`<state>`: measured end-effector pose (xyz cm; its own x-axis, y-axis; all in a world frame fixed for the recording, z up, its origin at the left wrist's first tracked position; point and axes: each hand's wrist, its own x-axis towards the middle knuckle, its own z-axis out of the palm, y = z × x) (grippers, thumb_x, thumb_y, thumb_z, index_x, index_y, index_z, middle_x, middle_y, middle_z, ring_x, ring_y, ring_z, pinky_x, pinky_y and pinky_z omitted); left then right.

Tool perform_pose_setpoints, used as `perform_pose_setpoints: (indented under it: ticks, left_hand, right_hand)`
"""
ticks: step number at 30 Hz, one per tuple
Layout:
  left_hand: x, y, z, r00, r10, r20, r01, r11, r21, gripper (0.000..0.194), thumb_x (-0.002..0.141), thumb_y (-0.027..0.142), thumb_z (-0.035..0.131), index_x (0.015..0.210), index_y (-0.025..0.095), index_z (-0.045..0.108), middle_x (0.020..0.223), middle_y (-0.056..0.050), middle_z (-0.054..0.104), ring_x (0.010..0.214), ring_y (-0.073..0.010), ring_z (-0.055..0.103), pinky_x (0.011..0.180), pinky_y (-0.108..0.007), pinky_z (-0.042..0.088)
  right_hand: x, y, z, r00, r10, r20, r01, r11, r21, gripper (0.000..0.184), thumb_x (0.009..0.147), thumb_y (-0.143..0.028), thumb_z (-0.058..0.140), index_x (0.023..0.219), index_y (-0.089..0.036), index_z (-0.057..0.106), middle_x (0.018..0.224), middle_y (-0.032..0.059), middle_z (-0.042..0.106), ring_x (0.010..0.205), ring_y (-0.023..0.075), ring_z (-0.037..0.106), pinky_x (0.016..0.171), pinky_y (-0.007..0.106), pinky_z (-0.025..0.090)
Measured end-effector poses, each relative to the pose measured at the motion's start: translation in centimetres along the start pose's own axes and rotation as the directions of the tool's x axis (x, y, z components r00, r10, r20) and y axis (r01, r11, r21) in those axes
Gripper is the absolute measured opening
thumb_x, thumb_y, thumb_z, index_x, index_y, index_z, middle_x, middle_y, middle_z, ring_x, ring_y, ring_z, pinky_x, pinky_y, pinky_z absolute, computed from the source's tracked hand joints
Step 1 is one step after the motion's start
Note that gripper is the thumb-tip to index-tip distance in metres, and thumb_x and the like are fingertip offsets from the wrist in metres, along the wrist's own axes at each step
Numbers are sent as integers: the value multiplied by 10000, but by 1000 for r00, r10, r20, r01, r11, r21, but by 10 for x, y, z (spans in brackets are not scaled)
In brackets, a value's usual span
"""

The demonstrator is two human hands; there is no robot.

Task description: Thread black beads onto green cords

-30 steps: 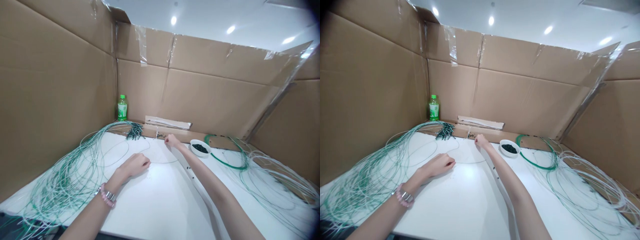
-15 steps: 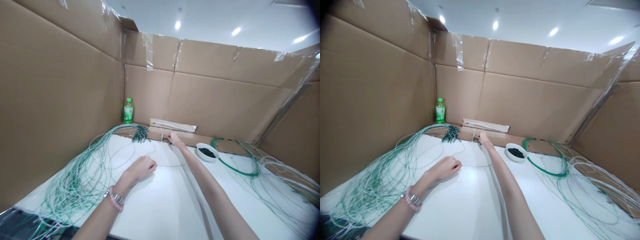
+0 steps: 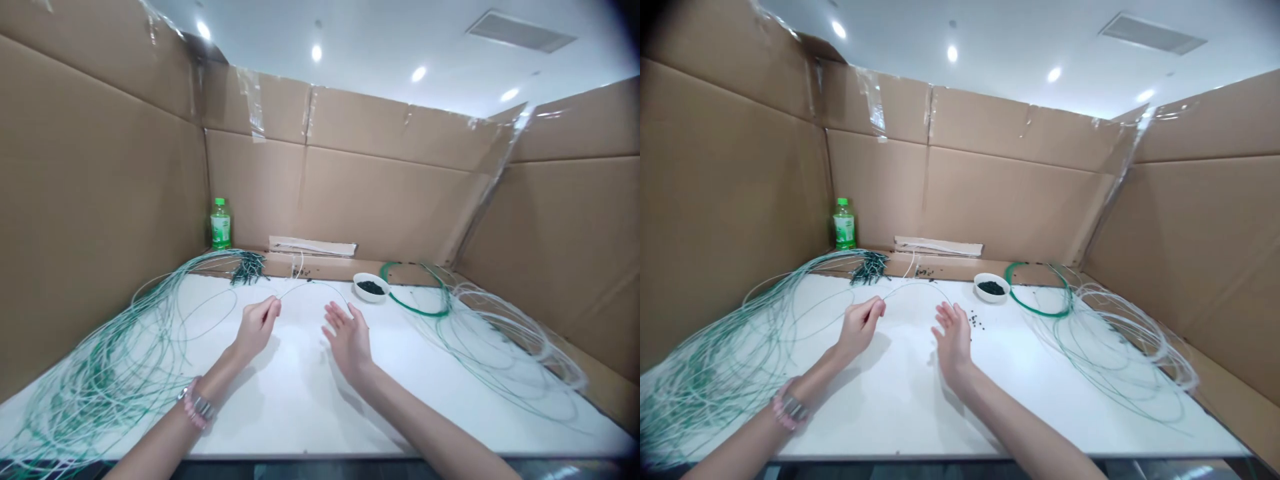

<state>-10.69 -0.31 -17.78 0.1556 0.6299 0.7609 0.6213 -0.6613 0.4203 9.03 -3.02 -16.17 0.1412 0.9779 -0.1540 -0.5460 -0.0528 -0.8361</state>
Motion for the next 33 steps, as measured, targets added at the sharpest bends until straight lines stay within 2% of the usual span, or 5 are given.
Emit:
perform_pose_setpoints:
  ticks: [11,18,24,28,33]
  left_hand:
    - [-18,33,-2,933,307,187,-324,943,70,335,929,212,350,610,181,447,480,32,454,437,-89,400,496,-223,292]
    - [-33,48,-7,792,300,532,-391,918,64,343,922,239,398,600,170,496,509,10,523,465,-105,418,521,-252,258]
    - [-20,71,-10,842,96,531,-56,994,-91,216,913,336,457,948,190,613,939,-40,639,867,-150,574,801,-269,420]
    - [-9,90,9,885,-167,435,379,800,-465,223,822,311,599,973,157,656,920,-63,637,857,-158,590,801,-286,474]
    - [-7,97,29,889,-222,401,436,682,-588,191,780,293,649,869,128,689,857,-70,644,809,-146,616,706,-246,510]
  right_hand:
    - [-61,0,5,997,-15,81,-12,947,322,541,769,-607,488,1117,-194,517,1374,96,472,1294,178,427,1036,325,384]
    - [-42,-7,3,968,-132,215,81,970,229,211,919,-333,503,894,-130,552,636,-53,493,485,45,435,491,186,409]
    - [-35,3,-22,917,-111,384,93,993,67,335,923,-382,496,703,-128,492,531,-92,338,396,13,255,371,145,242]
    - [-34,5,-33,866,-98,491,120,993,-14,390,921,-439,474,673,-138,468,520,-95,306,396,18,234,377,155,233]
    - [-32,0,-41,813,-78,577,181,976,-123,427,907,-492,467,655,-148,450,521,-93,280,413,28,231,398,168,227]
